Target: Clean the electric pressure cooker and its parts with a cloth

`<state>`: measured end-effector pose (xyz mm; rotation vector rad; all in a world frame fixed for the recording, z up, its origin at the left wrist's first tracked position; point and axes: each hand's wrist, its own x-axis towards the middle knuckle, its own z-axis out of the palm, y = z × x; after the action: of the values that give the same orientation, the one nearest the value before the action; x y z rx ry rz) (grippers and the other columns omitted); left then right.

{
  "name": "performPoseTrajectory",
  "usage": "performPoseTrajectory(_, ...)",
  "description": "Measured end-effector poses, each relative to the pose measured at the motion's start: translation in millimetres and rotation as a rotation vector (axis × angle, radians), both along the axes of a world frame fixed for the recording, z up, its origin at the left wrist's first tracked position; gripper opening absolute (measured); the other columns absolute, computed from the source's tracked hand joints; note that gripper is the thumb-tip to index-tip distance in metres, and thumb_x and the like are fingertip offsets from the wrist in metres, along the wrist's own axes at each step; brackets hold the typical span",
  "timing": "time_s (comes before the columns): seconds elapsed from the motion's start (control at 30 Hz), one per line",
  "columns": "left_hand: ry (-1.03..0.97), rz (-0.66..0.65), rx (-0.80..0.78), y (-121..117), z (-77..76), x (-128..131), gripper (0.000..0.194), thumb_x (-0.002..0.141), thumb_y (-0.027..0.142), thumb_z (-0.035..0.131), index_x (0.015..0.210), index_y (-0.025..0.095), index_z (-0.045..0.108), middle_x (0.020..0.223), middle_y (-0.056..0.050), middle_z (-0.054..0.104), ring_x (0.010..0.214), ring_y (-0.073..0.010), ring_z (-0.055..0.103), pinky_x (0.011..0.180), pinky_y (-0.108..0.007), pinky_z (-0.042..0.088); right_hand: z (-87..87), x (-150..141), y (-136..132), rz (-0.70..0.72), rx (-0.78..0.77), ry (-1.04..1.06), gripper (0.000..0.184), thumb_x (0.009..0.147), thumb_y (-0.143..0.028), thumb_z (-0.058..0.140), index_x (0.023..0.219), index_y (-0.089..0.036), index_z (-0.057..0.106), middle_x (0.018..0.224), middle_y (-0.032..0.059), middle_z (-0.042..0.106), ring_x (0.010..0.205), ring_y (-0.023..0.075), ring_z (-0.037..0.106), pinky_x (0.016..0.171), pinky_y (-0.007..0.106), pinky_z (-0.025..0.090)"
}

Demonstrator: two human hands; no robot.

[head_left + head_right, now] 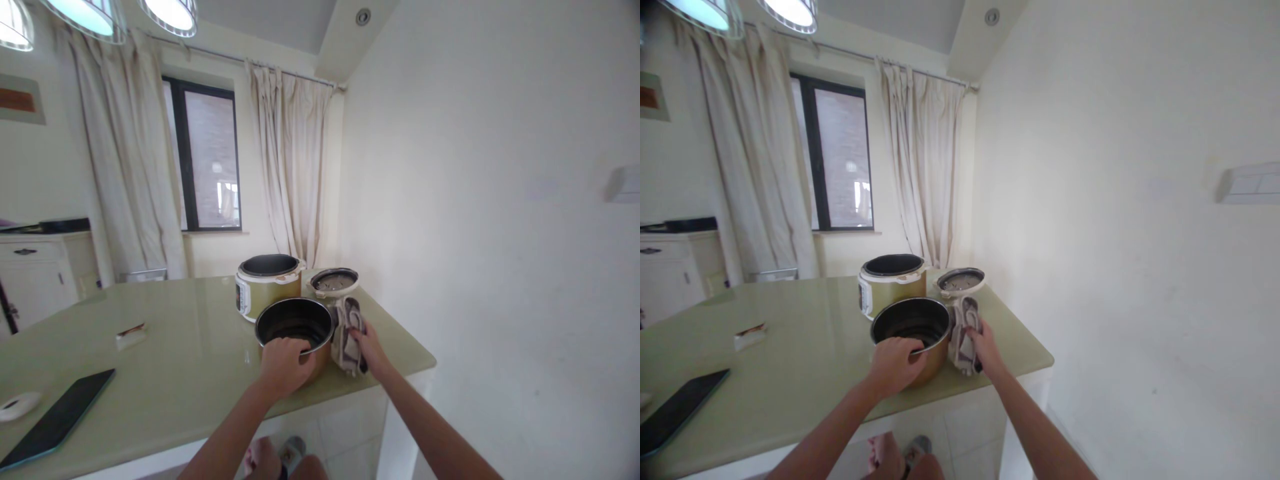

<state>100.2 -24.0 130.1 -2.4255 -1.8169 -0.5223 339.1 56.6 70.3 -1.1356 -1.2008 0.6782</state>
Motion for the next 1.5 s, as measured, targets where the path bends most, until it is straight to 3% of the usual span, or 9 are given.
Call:
performPoseTrajectory(0.1,-0.005,-0.029,-0.009,-1.5,0.5,0.0,0.032,0.096,0.043,0.053,0.09,0.029,0.08,0.094,-0.005,0.083,0.093,-0.0252,0.077,0.076,-0.033,0.044,-52.1,-44.1,-27.3,-0.031,0.015,0.078,0.053,0.074,-0.04,0.065,0.123,-0.02,0.07,0.12,0.0103,0.076,0.111,0.0311,0.07,0.101,0.047,0.056)
performPoseTrajectory(0.2,0.003,-0.01,-0.064,-1.0,4.3,-2.1,0.043,0.101,0.045,0.042,0.089,0.027,0.08,0.096,-0.007,0.083,0.094,-0.0257,0.077,0.075,-0.033,0.044,-80.2,-81.3,-62.8,-0.079,0.142,-0.03,0.058,0.075,-0.031,0.063,0.132,-0.021,0.066,0.129,0.0124,0.07,0.12,0.0318,0.066,0.105,0.047,0.053)
performPoseTrajectory(0.37,0.018,-0.032,-0.173,3.3,14.1,-4.2,0.061,0.107,0.045,0.023,0.095,0.025,0.079,0.104,-0.007,0.082,0.103,-0.0253,0.076,0.077,-0.032,0.045,-80.5,-135.7,-111.5,0.046,0.217,-0.319,0.07,0.064,-0.01,0.061,0.132,-0.027,0.066,0.139,0.0118,0.059,0.125,0.0303,0.063,0.105,0.038,0.052)
performPoseTrajectory(0.5,-0.019,-0.103,-0.28,4.6,23.8,-10.3,0.056,0.105,0.05,0.029,0.096,0.028,0.08,0.099,-0.004,0.082,0.098,-0.0242,0.076,0.074,-0.03,0.043,-64.1,-157.9,-123.0,0.126,0.143,-0.511,0.073,0.059,-0.006,0.061,0.129,-0.028,0.069,0.145,0.0114,0.053,0.127,0.03,0.062,0.105,0.036,0.051)
performPoseTrajectory(0.67,-0.159,-0.265,-0.265,4.1,26.5,-24.9,0.05,0.105,0.05,0.036,0.102,0.028,0.081,0.103,-0.002,0.082,0.096,-0.0214,0.073,0.077,-0.029,0.043,-56.3,-112.5,-113.3,0.222,0.117,-0.871,0.068,0.06,-0.009,0.061,0.125,-0.03,0.07,0.128,0.0094,0.062,0.116,0.0297,0.064,0.094,0.036,0.053)
performPoseTrajectory(0.9,-0.15,-0.097,-0.167,1.7,5.8,-22.1,0.025,0.084,0.054,0.075,0.098,0.035,0.084,0.099,0.003,0.084,0.096,-0.0232,0.074,0.078,-0.03,0.041,-37.2,17.9,-40.7,-0.329,-0.002,-0.636,0.043,0.076,-0.016,0.054,0.117,-0.022,0.065,0.115,0.0082,0.065,0.098,0.0249,0.067,0.088,0.035,0.051)
performPoseTrajectory(1.03,-0.149,-0.223,-0.14,12.4,-3.5,-3.3,0.02,0.088,0.051,0.075,0.091,0.034,0.084,0.096,0.003,0.083,0.097,-0.02,0.073,0.085,-0.031,0.042,-28.1,64.9,5.3,-0.506,-0.007,-0.51,0.04,0.084,-0.039,0.055,0.117,-0.018,0.063,0.114,0.012,0.066,0.103,0.0301,0.064,0.089,0.04,0.05)
performPoseTrajectory(1.2,-0.212,-0.369,-0.11,48.6,-7.9,24.8,0.034,0.093,0.061,0.066,0.091,0.031,0.083,0.096,0.0,0.083,0.096,-0.0204,0.072,0.093,-0.036,0.04,-40.2,67.4,17.6,-0.572,-0.083,-0.473,0.043,0.086,-0.043,0.049,0.119,-0.018,0.061,0.116,0.0126,0.066,0.102,0.0308,0.065,0.088,0.042,0.049)
performPoseTrajectory(1.5,-0.209,-0.356,-0.076,114.4,-8.7,70.3,0.041,0.092,0.069,0.062,0.091,0.033,0.081,0.095,0.002,0.083,0.095,-0.0195,0.072,0.091,-0.038,0.038,-45.4,62.9,14.4,-0.599,-0.103,-0.445,0.042,0.086,-0.043,0.044,0.12,-0.021,0.055,0.119,0.0134,0.063,0.104,0.0326,0.064,0.086,0.042,0.048)
